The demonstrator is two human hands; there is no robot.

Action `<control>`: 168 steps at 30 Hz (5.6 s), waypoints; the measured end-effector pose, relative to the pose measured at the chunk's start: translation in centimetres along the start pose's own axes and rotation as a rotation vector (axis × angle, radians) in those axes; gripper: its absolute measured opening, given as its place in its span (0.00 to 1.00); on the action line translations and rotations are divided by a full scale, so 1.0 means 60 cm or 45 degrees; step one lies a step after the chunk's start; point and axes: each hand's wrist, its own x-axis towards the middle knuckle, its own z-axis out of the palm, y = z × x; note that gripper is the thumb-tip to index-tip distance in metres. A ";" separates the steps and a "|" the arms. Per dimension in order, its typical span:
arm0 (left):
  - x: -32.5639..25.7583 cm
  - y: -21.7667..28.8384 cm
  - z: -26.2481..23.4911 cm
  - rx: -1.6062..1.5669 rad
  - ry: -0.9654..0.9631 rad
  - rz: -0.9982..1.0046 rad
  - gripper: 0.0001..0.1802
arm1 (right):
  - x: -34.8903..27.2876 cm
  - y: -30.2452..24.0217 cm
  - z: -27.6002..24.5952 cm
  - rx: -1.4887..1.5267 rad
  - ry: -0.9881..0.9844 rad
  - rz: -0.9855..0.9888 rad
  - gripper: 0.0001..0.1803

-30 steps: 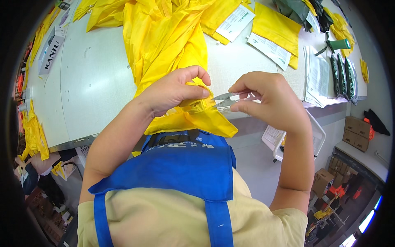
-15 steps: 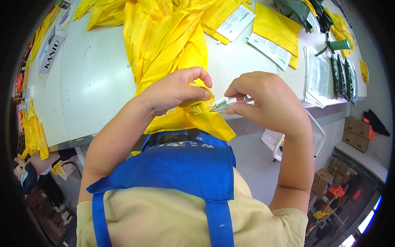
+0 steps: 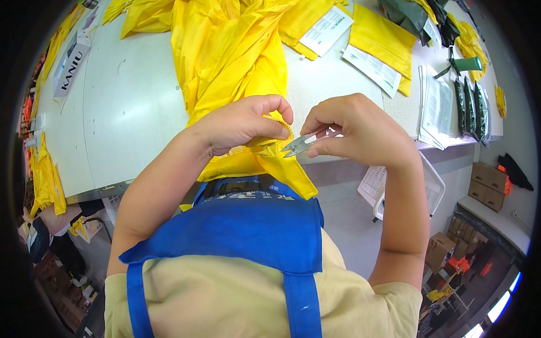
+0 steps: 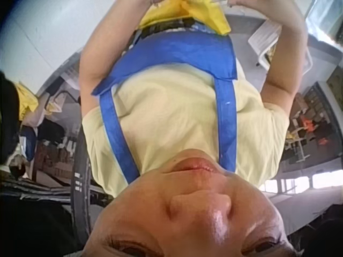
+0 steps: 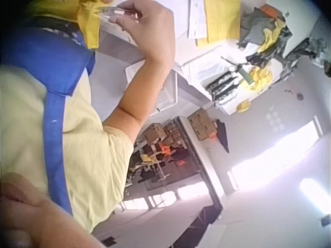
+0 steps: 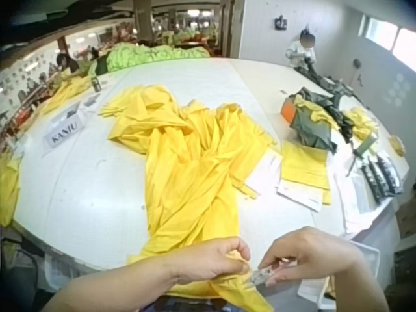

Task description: The person trims excess threads and loose edges from a large yellow fabric using small scissors. The person repeatedly lifts, unfolds, and smooths the fabric on a white table while cutting small sections. The person folds the fabric at the end of the clip.

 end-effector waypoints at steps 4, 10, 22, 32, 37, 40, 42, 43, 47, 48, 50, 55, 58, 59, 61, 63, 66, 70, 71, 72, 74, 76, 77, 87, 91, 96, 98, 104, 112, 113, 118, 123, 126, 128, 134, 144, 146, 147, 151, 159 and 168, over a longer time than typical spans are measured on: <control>0.005 -0.003 -0.002 0.045 -0.010 -0.009 0.14 | 0.007 0.004 -0.005 -0.026 -0.095 0.027 0.14; 0.008 -0.005 0.000 0.131 -0.011 -0.001 0.11 | 0.013 0.022 -0.003 0.168 -0.195 0.044 0.14; 0.007 -0.004 -0.004 0.145 -0.015 0.009 0.12 | 0.007 0.032 0.001 0.208 -0.173 0.149 0.13; 0.008 -0.008 -0.006 0.063 -0.019 -0.014 0.12 | 0.004 0.020 0.085 0.130 0.325 -0.231 0.14; -0.004 -0.011 -0.012 -0.038 0.016 0.005 0.13 | -0.003 0.011 0.104 0.071 0.454 -0.173 0.11; -0.003 -0.021 -0.017 -0.132 -0.001 0.045 0.13 | -0.008 0.016 0.124 0.467 0.492 0.039 0.07; -0.006 -0.023 -0.014 -0.205 0.003 0.047 0.13 | -0.012 0.028 0.139 0.818 0.485 0.166 0.05; -0.007 -0.024 -0.016 -0.206 -0.002 0.047 0.12 | -0.019 0.038 0.142 0.979 0.480 0.202 0.05; -0.010 -0.025 -0.017 -0.206 0.002 0.045 0.12 | -0.020 0.033 0.141 0.961 0.715 0.049 0.10; -0.010 -0.024 -0.017 -0.203 0.006 0.042 0.12 | -0.025 0.029 0.127 1.068 0.682 -0.099 0.11; -0.010 -0.022 -0.019 -0.167 -0.007 0.033 0.12 | -0.040 0.026 0.096 0.518 0.592 -0.060 0.12; -0.011 -0.015 -0.010 -0.106 0.011 0.002 0.12 | -0.042 -0.011 0.041 -0.101 0.383 0.074 0.14; -0.009 -0.010 -0.010 -0.012 -0.017 -0.005 0.12 | -0.033 -0.004 0.030 -0.098 0.259 0.044 0.14; -0.009 -0.010 -0.010 -0.003 -0.021 -0.003 0.12 | -0.027 -0.001 0.029 -0.064 0.235 0.036 0.14; -0.008 -0.010 -0.009 0.010 -0.028 -0.003 0.11 | -0.016 0.005 0.030 0.002 0.185 0.020 0.14; -0.009 -0.010 -0.008 0.016 -0.032 -0.007 0.11 | -0.008 0.010 0.029 0.027 0.131 0.000 0.15; -0.008 -0.011 -0.009 0.010 -0.020 -0.014 0.11 | -0.003 0.013 0.028 0.055 0.082 -0.007 0.15; -0.008 -0.011 -0.010 0.007 -0.020 -0.019 0.11 | -0.002 0.017 0.029 0.081 0.074 -0.005 0.15; -0.010 -0.009 -0.010 0.009 -0.019 -0.021 0.11 | -0.002 0.020 0.031 0.097 0.086 -0.011 0.16; -0.010 -0.008 -0.010 0.012 -0.018 -0.022 0.11 | -0.002 0.023 0.033 0.114 0.098 -0.017 0.16; -0.009 -0.009 -0.012 0.012 -0.030 -0.021 0.11 | -0.002 0.030 0.037 0.151 0.114 -0.016 0.17; -0.005 -0.013 -0.013 0.016 -0.041 -0.006 0.12 | -0.003 0.034 0.040 0.189 0.121 -0.003 0.16; -0.002 -0.019 -0.014 0.018 -0.043 0.011 0.12 | -0.002 0.030 0.040 0.178 0.116 0.021 0.15; 0.001 -0.016 -0.016 0.044 -0.047 -0.001 0.11 | -0.007 0.020 0.026 0.212 0.180 0.112 0.11; -0.002 -0.027 -0.015 0.014 -0.074 0.154 0.12 | -0.016 0.058 0.040 0.629 0.563 0.018 0.14; -0.009 -0.044 -0.069 1.198 0.885 0.751 0.32 | -0.005 0.145 0.077 1.103 0.613 0.270 0.14; 0.004 -0.077 -0.128 1.554 1.365 0.601 0.35 | 0.019 0.121 0.104 1.202 0.637 0.320 0.15; 0.038 -0.161 -0.251 1.269 1.082 -0.010 0.29 | 0.076 0.090 0.197 -0.016 -0.265 0.000 0.17; -0.056 -0.043 -0.216 -1.035 0.904 1.015 0.19 | 0.099 0.173 0.073 0.946 0.404 0.484 0.17; -0.058 -0.029 -0.196 -1.123 0.893 1.129 0.19 | 0.116 0.135 0.082 1.260 0.454 0.337 0.17; -0.047 -0.085 -0.187 -1.435 0.966 1.301 0.19 | 0.143 0.069 0.249 0.348 0.073 0.185 0.16; -0.107 -0.293 -0.195 -1.402 1.245 0.960 0.19 | 0.120 0.194 0.309 -0.740 0.258 0.259 0.12; -0.119 -0.402 -0.134 -0.575 1.134 0.220 0.18 | 0.103 0.236 0.171 -1.176 0.334 0.415 0.11; -0.131 -0.399 -0.108 0.421 0.450 0.087 0.20 | 0.071 0.270 0.078 -1.156 0.274 0.465 0.10; -0.160 -0.338 -0.245 0.672 1.460 0.315 0.37 | -0.009 0.265 -0.063 -1.018 0.511 0.657 0.10; -0.239 -0.128 -0.519 1.237 1.704 -0.016 0.16 | 0.297 0.038 0.173 0.414 0.890 0.296 0.25; -0.302 -0.045 -0.589 1.017 1.901 0.526 0.19 | 0.278 -0.026 0.205 0.026 0.495 -0.361 0.22; -0.312 0.013 -0.566 0.664 1.729 0.773 0.20 | 0.271 -0.077 0.216 0.061 0.238 -0.577 0.17; -0.331 0.082 -0.503 0.316 1.231 0.720 0.32 | 0.261 -0.093 0.312 -0.077 -0.450 -0.647 0.18; -0.241 -0.256 -0.346 1.304 1.382 0.117 0.42 | 0.238 -0.019 0.230 -0.660 0.531 0.076 0.18; -0.099 -0.213 -0.222 -0.599 1.205 0.363 0.26 | 0.250 -0.016 0.156 0.229 0.343 0.092 0.14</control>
